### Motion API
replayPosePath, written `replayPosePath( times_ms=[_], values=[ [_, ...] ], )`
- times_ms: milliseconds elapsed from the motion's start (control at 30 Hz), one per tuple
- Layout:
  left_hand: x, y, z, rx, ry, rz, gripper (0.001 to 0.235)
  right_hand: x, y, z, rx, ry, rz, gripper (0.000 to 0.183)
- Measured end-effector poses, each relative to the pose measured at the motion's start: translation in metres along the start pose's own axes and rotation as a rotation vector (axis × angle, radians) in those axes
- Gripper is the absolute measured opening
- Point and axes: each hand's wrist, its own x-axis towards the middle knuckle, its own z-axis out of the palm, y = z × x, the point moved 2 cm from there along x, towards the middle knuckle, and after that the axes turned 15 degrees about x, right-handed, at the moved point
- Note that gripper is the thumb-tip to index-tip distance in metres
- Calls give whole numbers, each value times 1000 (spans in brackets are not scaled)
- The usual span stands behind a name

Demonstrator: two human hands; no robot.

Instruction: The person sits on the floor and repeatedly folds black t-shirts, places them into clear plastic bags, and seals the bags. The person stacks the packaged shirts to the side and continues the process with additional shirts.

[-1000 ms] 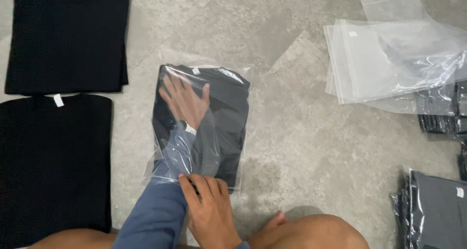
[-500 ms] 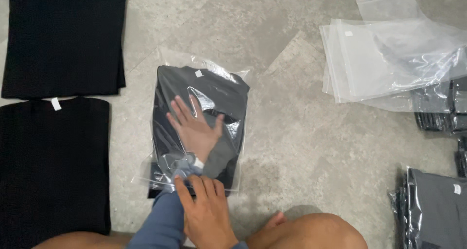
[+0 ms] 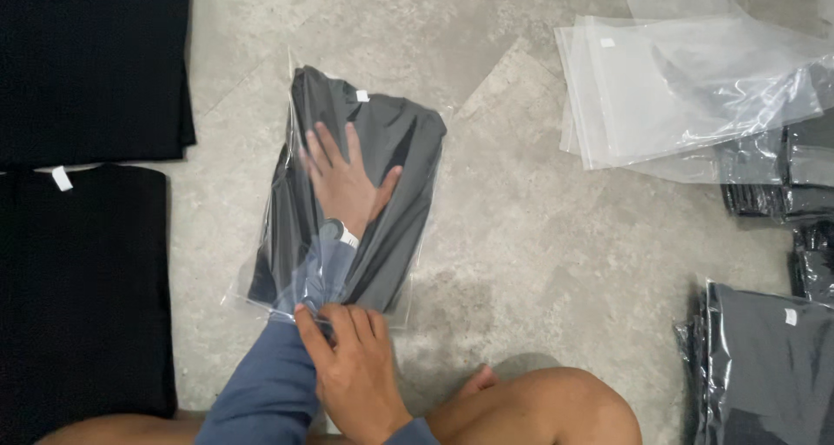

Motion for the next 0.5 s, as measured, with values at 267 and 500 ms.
replayPosePath(
  times_ms=[267,500],
  values=[
    [-13,42,6,-157,61,428,64,15,-24,-15,156,102,-94,21],
    [13,74,47,-263,108,439,53,1,6,-11,140,43,115,51]
  ],
)
